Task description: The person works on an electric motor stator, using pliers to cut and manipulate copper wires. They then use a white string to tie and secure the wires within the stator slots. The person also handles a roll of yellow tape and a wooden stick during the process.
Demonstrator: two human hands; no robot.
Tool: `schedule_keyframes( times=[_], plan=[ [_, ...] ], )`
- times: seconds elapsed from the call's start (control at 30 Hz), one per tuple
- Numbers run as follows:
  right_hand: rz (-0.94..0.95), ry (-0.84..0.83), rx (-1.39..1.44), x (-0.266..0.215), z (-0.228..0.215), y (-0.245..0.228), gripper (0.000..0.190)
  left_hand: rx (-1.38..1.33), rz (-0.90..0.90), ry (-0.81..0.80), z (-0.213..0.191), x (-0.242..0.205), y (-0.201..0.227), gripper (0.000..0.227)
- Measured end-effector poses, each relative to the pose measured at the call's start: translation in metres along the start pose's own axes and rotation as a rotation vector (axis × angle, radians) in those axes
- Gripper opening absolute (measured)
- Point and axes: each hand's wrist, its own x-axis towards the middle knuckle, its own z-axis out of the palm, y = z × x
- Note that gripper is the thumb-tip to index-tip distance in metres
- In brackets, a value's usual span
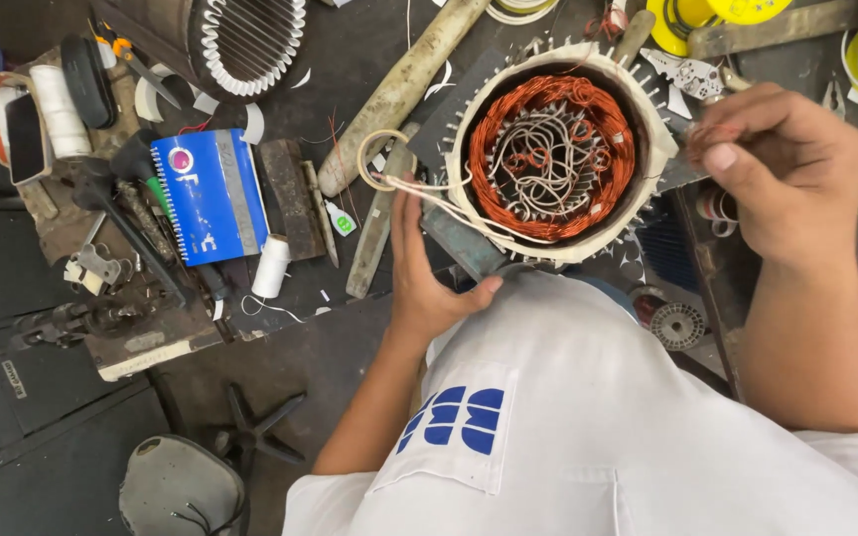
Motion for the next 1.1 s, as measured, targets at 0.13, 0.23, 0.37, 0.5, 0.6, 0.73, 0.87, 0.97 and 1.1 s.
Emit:
schedule_keyframes(
  times=[0.13,0.23,0.37,0.5,0.6,0.73,0.87,0.97,1.1],
  plan=[
    [0.091,0.122,0.129,-0.013,0.004,0.000,0.028,0.007,0.122,0.239,-0.013,0.002,0.005,0.079],
    [0.053,0.152,0.047,-0.016,0.011,-0.007,0.034,-0.026,0.340,0.215,-0.026,0.031,0.037,0.032],
    [-0.184,0.245,-0.083,-0.017,0.020,0.002,0.026,0.156,0.410,-0.262,-0.006,0.077,0.073,0.017],
    [-0.228,0.265,-0.007,-0.021,0.023,0.003,0.017,0.361,0.150,-0.553,0.037,0.106,0.069,0.024],
    [-0.129,0.285,0.033,-0.023,0.023,-0.001,0.023,0.407,0.082,-0.666,0.049,0.107,0.062,0.041],
    [-0.115,0.241,-0.029,-0.026,0.014,0.007,0.020,0.217,0.046,-0.424,0.027,0.094,0.072,0.038],
    [-0.154,0.193,-0.005,-0.020,0.018,0.008,0.018,0.093,0.102,-0.242,0.012,0.082,0.080,0.025],
    [-0.270,0.129,-0.076,-0.018,0.026,-0.002,0.013,0.014,0.247,-0.217,-0.004,0.074,0.086,0.009],
    [-0.401,0.113,-0.193,-0.013,0.035,-0.011,0.013,-0.080,0.419,-0.281,-0.023,0.054,0.077,0.010]
  ],
)
